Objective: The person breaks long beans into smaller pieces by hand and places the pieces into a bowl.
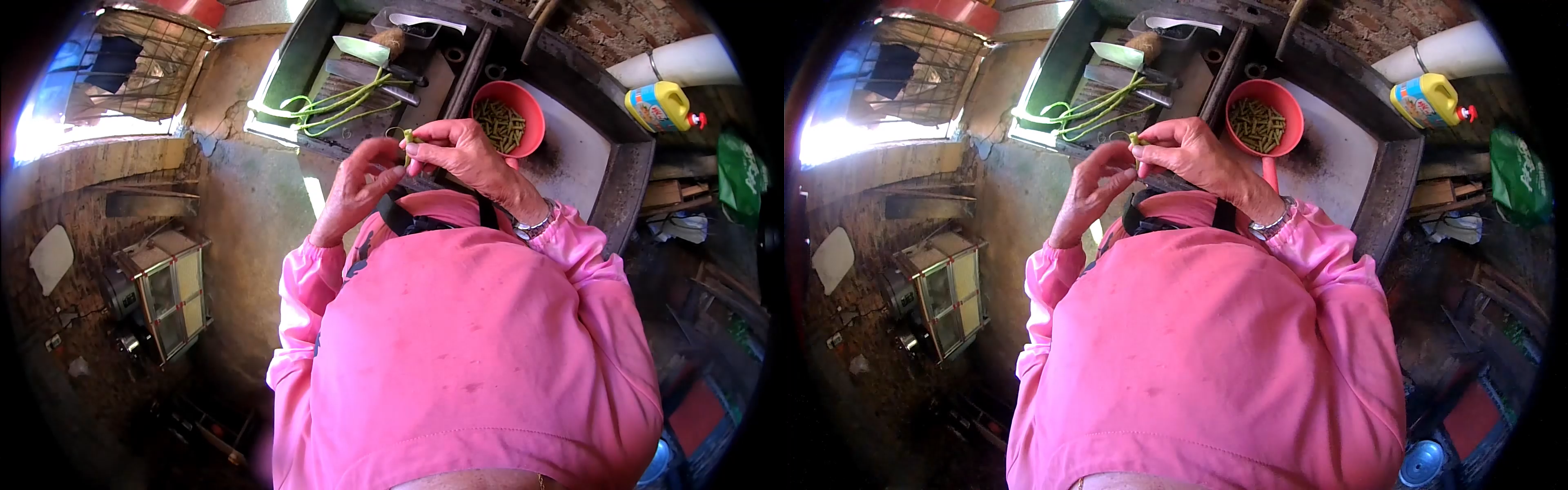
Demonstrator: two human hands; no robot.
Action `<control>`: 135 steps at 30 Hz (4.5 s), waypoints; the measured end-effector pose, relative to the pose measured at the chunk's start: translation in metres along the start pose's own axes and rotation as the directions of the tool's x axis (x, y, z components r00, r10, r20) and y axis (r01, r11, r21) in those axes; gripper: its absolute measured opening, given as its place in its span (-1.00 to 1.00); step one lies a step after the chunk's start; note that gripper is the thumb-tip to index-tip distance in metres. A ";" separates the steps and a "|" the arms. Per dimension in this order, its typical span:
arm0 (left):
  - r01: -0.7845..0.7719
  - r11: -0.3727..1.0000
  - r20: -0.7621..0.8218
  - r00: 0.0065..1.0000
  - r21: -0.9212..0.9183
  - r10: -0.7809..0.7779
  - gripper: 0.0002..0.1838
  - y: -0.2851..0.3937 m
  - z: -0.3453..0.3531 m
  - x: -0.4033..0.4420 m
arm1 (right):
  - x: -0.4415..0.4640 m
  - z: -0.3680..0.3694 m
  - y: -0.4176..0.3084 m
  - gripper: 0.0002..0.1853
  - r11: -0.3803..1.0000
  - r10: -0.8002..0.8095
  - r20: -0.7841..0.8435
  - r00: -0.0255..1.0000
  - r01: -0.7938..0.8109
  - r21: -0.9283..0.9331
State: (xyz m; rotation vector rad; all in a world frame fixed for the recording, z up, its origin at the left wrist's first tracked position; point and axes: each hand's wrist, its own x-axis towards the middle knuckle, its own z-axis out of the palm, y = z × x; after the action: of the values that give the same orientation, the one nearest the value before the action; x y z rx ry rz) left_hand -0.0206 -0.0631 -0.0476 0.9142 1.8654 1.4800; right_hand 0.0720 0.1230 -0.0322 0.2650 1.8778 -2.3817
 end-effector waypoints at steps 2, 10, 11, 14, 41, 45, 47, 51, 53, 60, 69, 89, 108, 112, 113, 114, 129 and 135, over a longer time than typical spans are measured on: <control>-0.011 1.000 -0.083 0.997 -0.012 0.010 -0.61 0.012 0.000 0.001 | -0.001 0.003 0.002 -0.81 0.998 -0.017 -0.033 0.999 0.015 -0.053; -0.052 0.962 -0.203 0.973 0.268 0.109 -0.88 0.028 0.004 0.010 | -0.005 0.010 0.011 -0.80 0.980 -0.059 -0.058 0.997 0.047 -0.192; -0.032 0.957 -0.215 0.972 0.289 0.097 -0.91 0.029 0.005 0.010 | -0.006 0.010 0.011 -0.79 0.989 -0.051 -0.083 0.995 0.038 -0.145; -0.096 0.907 -0.177 0.967 0.410 0.182 -0.94 0.016 0.007 0.007 | -0.007 0.007 0.008 -0.77 1.000 -0.026 -0.181 0.983 0.026 -0.001; -0.255 0.724 0.146 0.967 0.642 0.211 -0.92 0.014 0.002 0.000 | -0.013 -0.049 0.007 -0.70 0.989 -0.010 -0.186 0.982 -0.018 -0.148; -0.335 0.656 0.230 0.942 0.677 0.244 -0.89 0.021 -0.001 0.008 | -0.009 -0.031 0.004 -0.72 0.963 0.131 0.056 0.990 -0.114 -0.246; -0.345 0.623 0.256 0.939 0.702 0.230 -0.90 0.026 -0.002 0.011 | -0.012 -0.021 -0.004 -0.72 0.959 0.181 0.129 0.975 -0.146 -0.245; -0.355 0.605 0.273 0.935 0.712 0.227 -0.91 0.026 -0.002 0.016 | -0.008 -0.020 0.012 -0.73 0.918 0.155 0.166 0.974 -0.080 -0.388; -0.351 0.620 0.246 0.936 0.702 0.251 -0.91 0.021 -0.001 0.019 | -0.008 -0.020 0.017 -0.74 0.954 0.214 0.137 0.967 -0.177 -0.243; 0.278 0.957 -0.050 0.960 0.086 -0.274 -0.87 -0.031 -0.017 0.004 | -0.013 -0.092 0.018 -0.69 0.949 0.088 -0.331 0.939 0.022 0.316; 0.326 0.945 0.131 0.938 -0.014 -0.321 -0.80 -0.038 0.009 0.005 | -0.013 -0.209 0.134 -0.64 0.389 -0.256 -0.534 0.806 -0.420 -0.820; 0.232 0.956 -0.015 0.972 0.178 -0.233 -0.89 -0.037 0.045 0.027 | -0.011 -0.021 0.079 -0.84 0.546 -0.383 -0.026 0.923 0.204 -0.813; 0.061 0.973 0.354 0.925 0.222 -0.139 -0.66 -0.053 0.053 0.051 | -0.046 -0.175 0.118 -0.71 0.571 -0.374 -0.629 0.682 -0.365 -0.735; 0.239 0.963 0.139 0.957 0.121 -0.255 -0.79 -0.111 0.027 0.049 | -0.053 -0.149 0.117 -0.71 0.688 -0.182 -0.652 0.736 -0.378 -0.620; 0.209 0.953 0.061 0.972 0.218 -0.227 -0.81 -0.129 0.020 0.047 | -0.053 -0.142 0.130 -0.71 0.689 -0.158 -0.647 0.746 -0.386 -0.613; 0.193 0.931 -0.007 0.980 0.311 -0.201 -0.81 -0.132 0.011 0.045 | -0.054 -0.136 0.137 -0.70 0.689 -0.133 -0.645 0.752 -0.398 -0.606; 0.158 0.290 -0.122 0.983 0.944 -0.136 -0.77 -0.199 -0.063 0.074 | 0.002 -0.055 0.106 -0.78 0.638 -0.199 -0.418 0.886 -0.207 -0.742; 0.165 0.377 -0.134 0.985 0.911 -0.108 -0.86 -0.165 -0.069 0.070 | 0.006 -0.057 0.108 -0.80 0.620 -0.198 -0.400 0.895 -0.202 -0.758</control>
State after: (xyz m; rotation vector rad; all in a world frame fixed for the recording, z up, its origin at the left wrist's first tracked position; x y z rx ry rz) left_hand -0.1426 -0.0716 -0.1958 1.1158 2.7596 0.1760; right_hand 0.0905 0.1534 -0.1495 0.7660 2.9016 -1.2794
